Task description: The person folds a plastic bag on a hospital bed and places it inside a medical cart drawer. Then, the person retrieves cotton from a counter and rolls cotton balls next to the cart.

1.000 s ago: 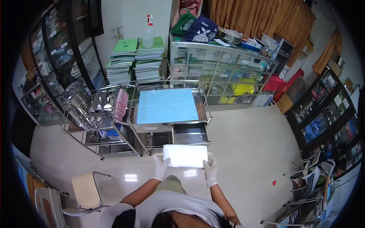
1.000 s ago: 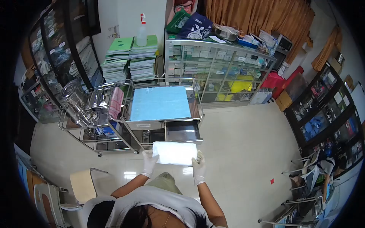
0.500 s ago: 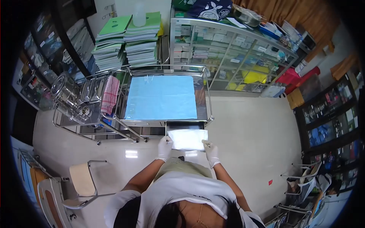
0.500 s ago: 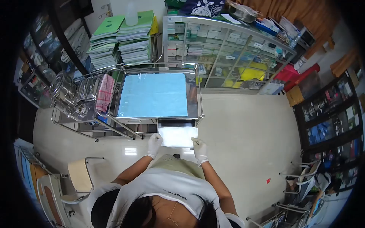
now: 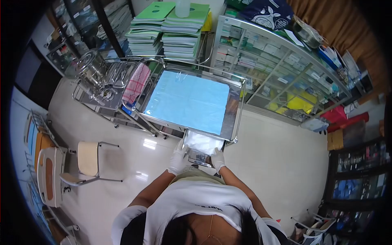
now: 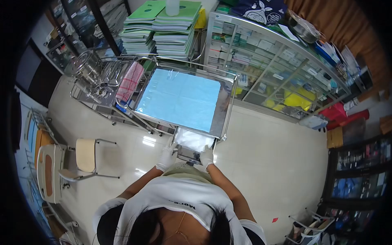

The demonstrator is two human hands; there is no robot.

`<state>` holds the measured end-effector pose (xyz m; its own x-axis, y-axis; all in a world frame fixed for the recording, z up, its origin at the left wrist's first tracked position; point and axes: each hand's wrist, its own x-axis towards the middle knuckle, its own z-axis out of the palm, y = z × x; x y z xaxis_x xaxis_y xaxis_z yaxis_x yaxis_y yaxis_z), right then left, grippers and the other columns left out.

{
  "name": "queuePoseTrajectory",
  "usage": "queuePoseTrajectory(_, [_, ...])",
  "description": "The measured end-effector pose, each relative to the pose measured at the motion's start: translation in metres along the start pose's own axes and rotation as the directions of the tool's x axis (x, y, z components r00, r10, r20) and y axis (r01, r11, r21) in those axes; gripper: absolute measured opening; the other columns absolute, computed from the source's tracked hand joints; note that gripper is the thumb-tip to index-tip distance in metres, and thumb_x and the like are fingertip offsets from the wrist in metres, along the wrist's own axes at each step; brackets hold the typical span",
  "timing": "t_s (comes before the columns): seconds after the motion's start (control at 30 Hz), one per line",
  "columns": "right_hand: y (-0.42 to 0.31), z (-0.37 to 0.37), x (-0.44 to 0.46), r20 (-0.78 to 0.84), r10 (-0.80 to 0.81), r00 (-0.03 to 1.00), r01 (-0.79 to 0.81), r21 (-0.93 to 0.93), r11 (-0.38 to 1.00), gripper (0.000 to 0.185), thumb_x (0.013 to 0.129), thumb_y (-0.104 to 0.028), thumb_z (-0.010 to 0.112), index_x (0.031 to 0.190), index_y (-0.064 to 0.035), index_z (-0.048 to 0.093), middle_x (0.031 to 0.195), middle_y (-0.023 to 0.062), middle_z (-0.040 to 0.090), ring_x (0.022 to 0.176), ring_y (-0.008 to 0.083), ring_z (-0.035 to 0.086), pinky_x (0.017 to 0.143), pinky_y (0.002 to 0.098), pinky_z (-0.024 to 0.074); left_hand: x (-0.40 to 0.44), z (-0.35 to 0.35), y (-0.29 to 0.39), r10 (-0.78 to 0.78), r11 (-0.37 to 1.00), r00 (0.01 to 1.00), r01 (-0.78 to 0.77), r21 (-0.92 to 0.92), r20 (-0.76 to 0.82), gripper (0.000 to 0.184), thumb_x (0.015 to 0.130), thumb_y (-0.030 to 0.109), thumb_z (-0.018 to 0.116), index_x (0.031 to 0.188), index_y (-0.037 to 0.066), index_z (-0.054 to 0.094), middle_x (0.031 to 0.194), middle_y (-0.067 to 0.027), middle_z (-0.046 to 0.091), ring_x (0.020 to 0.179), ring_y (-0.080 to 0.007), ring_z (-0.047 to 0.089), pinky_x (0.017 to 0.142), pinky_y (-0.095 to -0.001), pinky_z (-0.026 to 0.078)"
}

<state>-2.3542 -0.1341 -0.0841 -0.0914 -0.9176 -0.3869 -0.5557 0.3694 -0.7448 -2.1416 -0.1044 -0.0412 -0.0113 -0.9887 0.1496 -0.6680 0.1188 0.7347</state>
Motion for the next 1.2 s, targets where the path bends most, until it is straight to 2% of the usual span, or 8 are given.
queuePoseTrajectory(0.17, [-0.009,-0.005,-0.001,0.044,0.055,0.998,-0.052,-0.074,0.996,0.048,0.084,-0.012,0.051,0.13,-0.0008,0.047,0.108,0.0206,0.062,0.097,0.0334,0.059,0.086,0.0346,0.045,-0.018,0.004,0.007,-0.061,0.989,0.991,0.043,0.144,0.121,0.044,0.072,0.001,0.057,0.116,0.001,0.058,0.138,-0.0249,0.039,0.114,-0.0415,0.048,0.096,-0.0391,0.042])
queuePoseTrajectory(0.33, [-0.001,-0.02,-0.006,0.007,-0.132,0.991,0.131,-0.173,0.976,0.041,0.085,-0.014,0.049,0.124,0.0,0.053,0.111,0.0199,0.062,0.1,0.0336,0.058,0.087,0.0351,0.045,-0.018,0.005,0.018,-0.104,0.991,0.994,0.1,0.09,0.042,0.04,0.072,-0.002,0.056,0.113,0.003,0.059,0.133,-0.0208,0.046,0.111,-0.0362,0.053,0.092,-0.0375,0.044])
queuePoseTrajectory(0.5, [-0.019,-0.034,-0.011,0.164,-0.353,0.921,0.349,0.053,0.936,0.036,0.086,-0.017,0.048,0.117,-0.0015,0.059,0.117,0.0162,0.06,0.105,0.0313,0.057,0.089,0.0341,0.0447,-0.024,0.01,0.017,-0.013,0.999,0.998,0.015,0.048,-0.055,0.032,0.074,-0.003,0.055,0.105,0.003,0.062,0.121,-0.0137,0.058,0.106,-0.0325,0.056,0.089,-0.0358,0.045])
queuePoseTrajectory(0.63, [-0.025,-0.013,0.02,0.578,-0.288,0.763,0.365,-0.019,0.931,0.032,0.085,-0.017,0.049,0.11,-0.0027,0.063,0.118,0.0128,0.06,0.107,0.0303,0.056,0.09,0.0337,0.0446,-0.025,-0.002,0.034,-0.12,0.976,0.991,0.128,-0.177,0.057,0.028,0.077,0.004,0.056,0.103,0.004,0.064,0.111,-0.0096,0.063,0.101,-0.0287,0.058,0.088,-0.0345,0.045])
queuePoseTrajectory(0.8, [-0.022,-0.003,0.047,0.517,-0.392,0.761,0.575,-0.258,0.777,0.034,0.083,-0.016,0.05,0.113,-0.0031,0.061,0.118,0.0122,0.06,0.106,0.0316,0.056,0.09,0.035,0.0445,-0.042,0.011,0.019,0.006,0.996,0.998,-0.011,-0.089,-0.055,0.028,0.077,0.003,0.055,0.103,0.004,0.064,0.106,-0.0084,0.065,0.1,-0.027,0.06,0.089,-0.0326,0.045])
queuePoseTrajectory(0.97, [-0.001,0.003,0.076,0.436,-0.579,0.69,0.709,-0.246,0.661,0.038,0.083,-0.017,0.049,0.117,-0.0041,0.059,0.119,0.0141,0.059,0.106,0.0348,0.055,0.09,0.038,0.0442,-0.05,0.007,0.029,-0.077,0.995,0.996,0.074,-0.073,-0.049,0.028,0.076,0.002,0.054,0.101,0.004,0.065,0.105,-0.0079,0.065,0.102,-0.0265,0.059,0.09,-0.0325,0.044])
queuePoseTrajectory(1.13, [-0.017,-0.009,0.077,0.436,-0.431,0.79,0.607,-0.452,0.654,0.04,0.083,-0.019,0.05,0.12,-0.0049,0.057,0.123,0.0155,0.057,0.108,0.0365,0.054,0.089,0.04,0.0441,-0.049,0.013,0.025,-0.031,0.994,0.995,0.021,-0.104,-0.096,0.029,0.075,0.001,0.053,0.101,0.004,0.065,0.105,-0.0084,0.065,0.104,-0.0266,0.059,0.091,-0.0328,0.044])
queuePoseTrajectory(1.2, [-0.017,-0.011,0.078,0.445,-0.413,0.795,0.599,-0.462,0.654,0.04,0.083,-0.019,0.05,0.12,-0.0051,0.057,0.123,0.0158,0.056,0.108,0.0366,0.054,0.089,0.0404,0.0441,-0.047,0.012,0.027,-0.033,0.994,0.993,0.021,-0.109,-0.112,0.029,0.075,0.001,0.053,0.101,0.004,0.065,0.105,-0.0085,0.065,0.104,-0.0266,0.059,0.091,-0.0328,0.044])
